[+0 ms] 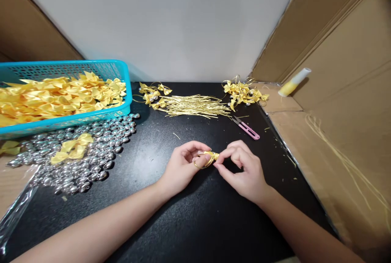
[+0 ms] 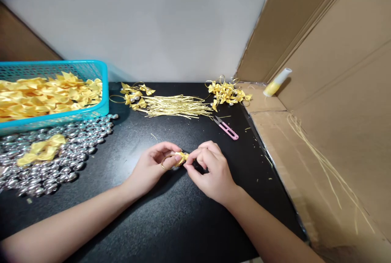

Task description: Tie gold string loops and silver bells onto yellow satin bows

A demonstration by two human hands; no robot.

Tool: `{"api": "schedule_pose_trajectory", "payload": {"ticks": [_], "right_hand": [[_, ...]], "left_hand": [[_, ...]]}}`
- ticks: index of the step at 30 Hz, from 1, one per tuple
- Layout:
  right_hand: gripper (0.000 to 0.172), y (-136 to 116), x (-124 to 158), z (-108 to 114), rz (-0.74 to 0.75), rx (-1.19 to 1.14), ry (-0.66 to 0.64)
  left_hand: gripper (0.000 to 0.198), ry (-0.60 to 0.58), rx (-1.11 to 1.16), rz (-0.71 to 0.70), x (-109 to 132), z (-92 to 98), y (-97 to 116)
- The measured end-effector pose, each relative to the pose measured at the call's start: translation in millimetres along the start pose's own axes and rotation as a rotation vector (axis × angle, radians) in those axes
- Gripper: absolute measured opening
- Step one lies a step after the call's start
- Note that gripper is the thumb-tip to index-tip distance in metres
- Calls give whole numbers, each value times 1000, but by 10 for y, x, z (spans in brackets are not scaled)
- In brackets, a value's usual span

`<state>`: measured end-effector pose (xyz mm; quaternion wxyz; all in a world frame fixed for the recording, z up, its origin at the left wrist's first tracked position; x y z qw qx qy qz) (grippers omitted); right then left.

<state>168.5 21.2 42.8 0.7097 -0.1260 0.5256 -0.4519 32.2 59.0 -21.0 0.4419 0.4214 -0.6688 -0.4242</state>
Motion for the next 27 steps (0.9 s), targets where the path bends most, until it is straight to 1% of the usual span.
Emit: {"api": "schedule_pose_trajectory", "payload": {"ticks": [3, 5, 10, 16, 22, 24, 27], "right_hand": [[44, -8, 3, 18, 23, 16, 23], [45, 0, 22, -1, 15, 53, 33], [42, 65, 76, -41, -108, 130, 84], [44, 161, 108, -24, -316, 0, 123], [40, 297, 135, -39, -507, -137, 163], [39, 314, 122, -27, -520, -166, 174], [37, 298, 94, 2, -485, -130, 167]], "left_hand": [[24, 22, 6, -2, 0, 21, 5], [23, 15, 19, -6, 9, 18, 6], [21, -22, 18, -39, 39, -29, 42], [19, 0, 1, -62, 36, -36, 70], [20, 14, -9, -54, 22, -5, 36], [20, 28, -14, -52, 13, 5, 35], [18, 38, -29, -53, 5, 3, 47]]}}
Point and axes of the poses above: each hand's wrist, its own x-axis away from the middle knuckle, its own z-axis out of the back of the hand, y = z × x, the point moved 7 cm from there along -x, towards the middle knuckle, and after that the axes turned 8 degrees about y, right-handed, at the moved point
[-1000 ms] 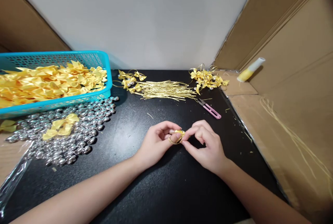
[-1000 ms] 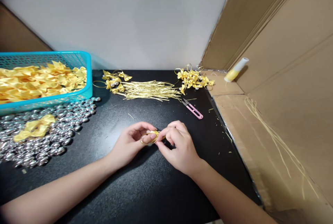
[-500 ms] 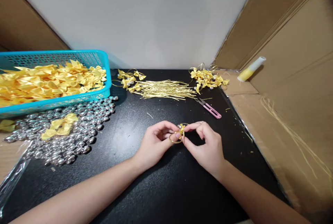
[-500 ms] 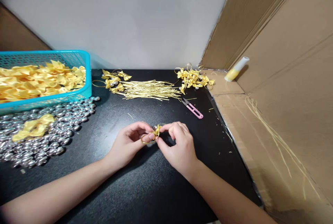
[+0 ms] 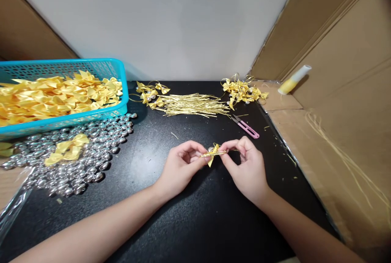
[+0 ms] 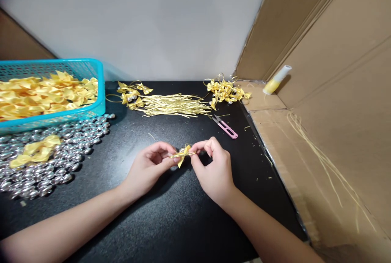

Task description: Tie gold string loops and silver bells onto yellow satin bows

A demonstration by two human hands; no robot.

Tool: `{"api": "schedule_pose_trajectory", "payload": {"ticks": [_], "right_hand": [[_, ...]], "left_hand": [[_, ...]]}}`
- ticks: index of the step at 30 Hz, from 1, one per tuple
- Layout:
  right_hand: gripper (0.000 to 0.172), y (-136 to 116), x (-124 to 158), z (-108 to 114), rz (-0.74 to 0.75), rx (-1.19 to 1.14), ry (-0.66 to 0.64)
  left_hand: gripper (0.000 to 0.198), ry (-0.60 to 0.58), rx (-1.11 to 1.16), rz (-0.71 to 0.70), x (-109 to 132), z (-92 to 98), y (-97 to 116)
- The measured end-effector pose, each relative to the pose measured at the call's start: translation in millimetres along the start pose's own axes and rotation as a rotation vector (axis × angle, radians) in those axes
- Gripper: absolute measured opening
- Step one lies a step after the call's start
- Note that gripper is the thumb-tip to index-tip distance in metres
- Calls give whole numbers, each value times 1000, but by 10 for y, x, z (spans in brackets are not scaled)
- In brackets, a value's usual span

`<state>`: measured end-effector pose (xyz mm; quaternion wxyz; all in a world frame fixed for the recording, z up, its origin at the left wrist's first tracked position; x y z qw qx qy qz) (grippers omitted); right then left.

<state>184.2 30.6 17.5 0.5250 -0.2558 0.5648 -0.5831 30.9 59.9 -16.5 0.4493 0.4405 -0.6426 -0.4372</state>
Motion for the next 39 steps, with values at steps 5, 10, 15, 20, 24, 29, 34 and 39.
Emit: {"api": "schedule_pose_trajectory", "payload": {"ticks": [5, 10, 15, 20, 24, 29, 34, 39], "right_hand": [[35, -25, -2, 0, 30, 81, -25], [38, -128, 22, 3, 161, 78, -40], [39, -231, 118, -30, 364, 85, -72], [39, -223, 122, -54, 331, 58, -108], [39, -256, 84, -47, 300, -3, -146], [41, -221, 93, -46, 277, 6, -144], [43, -189, 73, -43, 223, -10, -141], [44, -84, 27, -71, 18, -110, -171]], "left_hand": [[16, -4, -16, 1, 3, 7, -1], [20, -143, 125, 24, 2, -14, -31], [18, -179, 77, 66, 21, -64, -40], [21, -249, 88, 100, 68, -140, -55], [17, -274, 106, 106, 67, -139, -54], [20, -273, 107, 112, 64, -146, -50], [22, -301, 109, 113, 72, -172, -62], [21, -342, 143, 119, 71, -208, -48]]}}
Point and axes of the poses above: each hand's wrist, its own x-axis away from the middle knuckle, its own z-axis out of the back of the hand, y = z × x, the point moved 7 cm from there along -x, towards the middle knuckle, and after that the axes turned 8 degrees about y, right-handed, at the moved point
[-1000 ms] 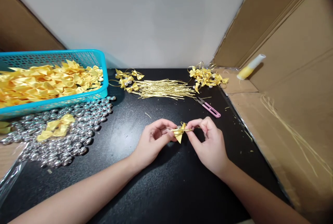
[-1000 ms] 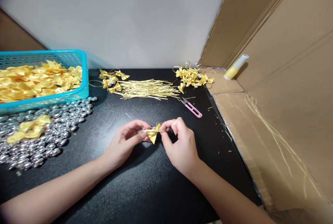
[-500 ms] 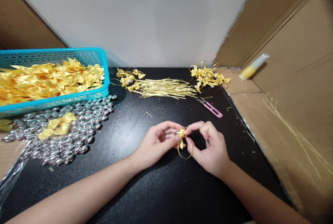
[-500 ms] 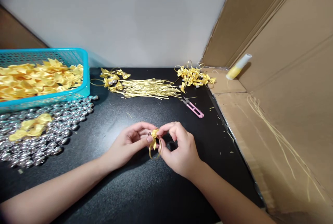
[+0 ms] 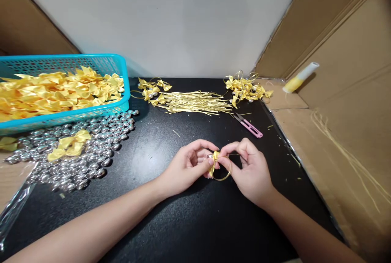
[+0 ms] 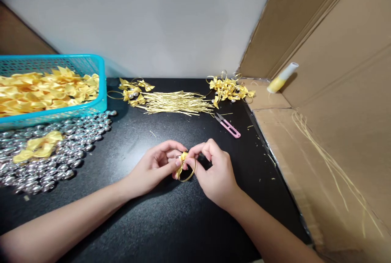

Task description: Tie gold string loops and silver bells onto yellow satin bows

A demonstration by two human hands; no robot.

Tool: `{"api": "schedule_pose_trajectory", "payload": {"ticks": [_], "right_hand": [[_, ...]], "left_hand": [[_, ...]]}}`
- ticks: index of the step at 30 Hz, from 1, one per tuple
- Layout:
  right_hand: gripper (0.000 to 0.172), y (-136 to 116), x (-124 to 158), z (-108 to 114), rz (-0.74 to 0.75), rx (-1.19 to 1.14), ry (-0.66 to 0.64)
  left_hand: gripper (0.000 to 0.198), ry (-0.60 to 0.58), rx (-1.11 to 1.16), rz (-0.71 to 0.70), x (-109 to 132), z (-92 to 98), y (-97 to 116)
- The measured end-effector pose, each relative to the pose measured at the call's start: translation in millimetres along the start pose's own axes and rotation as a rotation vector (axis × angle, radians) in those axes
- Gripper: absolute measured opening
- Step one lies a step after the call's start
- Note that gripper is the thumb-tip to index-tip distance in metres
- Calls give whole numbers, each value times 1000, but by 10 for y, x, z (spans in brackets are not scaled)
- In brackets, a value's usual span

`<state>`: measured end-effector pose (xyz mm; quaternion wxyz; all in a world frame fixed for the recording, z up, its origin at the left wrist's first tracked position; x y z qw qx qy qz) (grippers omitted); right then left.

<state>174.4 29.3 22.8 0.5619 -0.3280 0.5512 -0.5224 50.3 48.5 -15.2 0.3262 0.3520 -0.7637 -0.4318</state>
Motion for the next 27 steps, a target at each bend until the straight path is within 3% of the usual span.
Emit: {"api": "schedule_pose_trajectory", "payload": {"ticks": [5, 9, 13, 16, 22, 27], "right_hand": [[41, 51, 13, 22, -47, 24, 9], [39, 72, -22, 30, -91, -24, -101], [34, 154, -65, 79, -288, -160, -108], [41, 185, -52, 57, -398, -252, -114], [48, 196, -23, 77, -408, -210, -11], [48, 154, -9, 73, -369, -169, -10]], "left_hand": [[21, 9, -5, -16, 2, -4, 9], [25, -17, -14, -23, 8, -2, -3], [28, -5, -58, -37, 14, 20, -14], [30, 14, -134, -50, 30, 31, -22], [26, 133, -289, -76, 62, 88, -21], [24, 122, -191, -115, 69, 73, 15]]}}
Point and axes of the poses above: each hand's wrist, its own x-axis away from the middle knuckle, its own z-axis out of the back of the hand, y = z × x, the point moved 7 cm from there along -x, towards the middle knuckle, and after that the axes turned 8 degrees about y, right-handed, at the moved point
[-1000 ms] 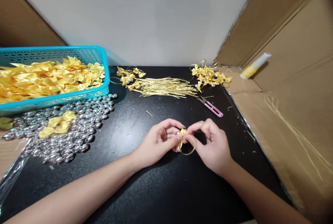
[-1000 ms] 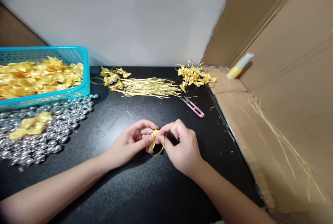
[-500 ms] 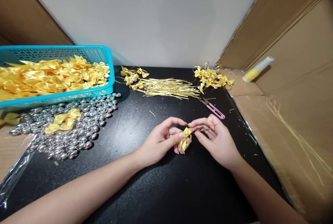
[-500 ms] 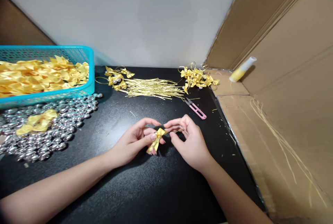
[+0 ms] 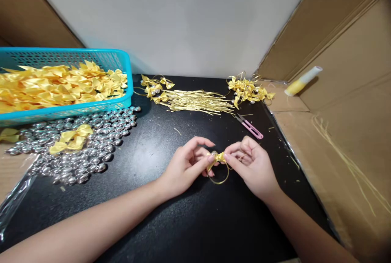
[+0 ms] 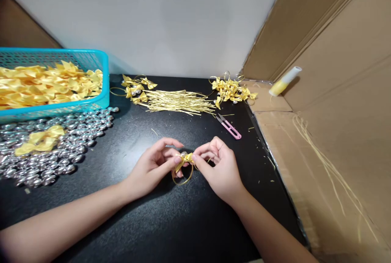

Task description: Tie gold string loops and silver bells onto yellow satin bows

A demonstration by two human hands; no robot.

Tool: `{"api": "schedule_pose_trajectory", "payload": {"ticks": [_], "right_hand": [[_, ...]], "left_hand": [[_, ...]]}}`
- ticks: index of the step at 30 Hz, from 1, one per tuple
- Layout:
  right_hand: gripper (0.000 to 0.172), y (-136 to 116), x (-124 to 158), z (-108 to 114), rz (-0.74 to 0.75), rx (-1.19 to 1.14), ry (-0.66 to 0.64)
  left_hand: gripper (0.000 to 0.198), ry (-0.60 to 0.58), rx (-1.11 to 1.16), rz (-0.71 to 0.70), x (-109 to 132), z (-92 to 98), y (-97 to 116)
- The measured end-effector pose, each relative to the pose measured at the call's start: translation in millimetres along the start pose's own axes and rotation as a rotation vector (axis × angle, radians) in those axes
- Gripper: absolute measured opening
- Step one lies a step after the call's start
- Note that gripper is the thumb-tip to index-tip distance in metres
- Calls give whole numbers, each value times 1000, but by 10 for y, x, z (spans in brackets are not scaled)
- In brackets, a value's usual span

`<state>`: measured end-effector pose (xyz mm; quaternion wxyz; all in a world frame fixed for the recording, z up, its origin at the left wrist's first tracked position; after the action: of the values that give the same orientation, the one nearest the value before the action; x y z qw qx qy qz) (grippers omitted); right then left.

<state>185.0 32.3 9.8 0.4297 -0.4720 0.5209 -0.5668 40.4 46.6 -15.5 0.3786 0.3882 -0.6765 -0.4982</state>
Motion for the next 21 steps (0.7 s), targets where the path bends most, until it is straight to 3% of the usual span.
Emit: {"api": "schedule_pose_trajectory", "payload": {"ticks": [5, 10, 14, 17, 21], "right_hand": [[51, 39, 1, -42, -65, -11, -24], [53, 34, 3, -88, -95, -167, 0], [49, 33, 3, -100, -73, -138, -54], [38, 29, -52, 40, 21, 118, 8], [27, -7, -155, 242, 243, 834, 131]], "left_hand": [[14, -1, -87, -89, 21, 9, 34], [6, 144, -262, -325, 104, 71, 138], [10, 189, -320, -378, 127, 83, 175], [11, 174, -349, -341, 105, 83, 175], [15, 124, -326, -286, 93, 56, 164]]}}
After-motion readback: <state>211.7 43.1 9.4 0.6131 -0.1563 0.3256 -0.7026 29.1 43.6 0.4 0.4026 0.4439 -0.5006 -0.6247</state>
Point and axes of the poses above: each hand's wrist, its own x-axis away from the middle knuckle, its own z-axis out of the back of the hand, y = z × x, the point moved 7 cm from there along -x, towards the middle knuckle, and after that the axes turned 8 degrees about y, right-handed, at the moved point
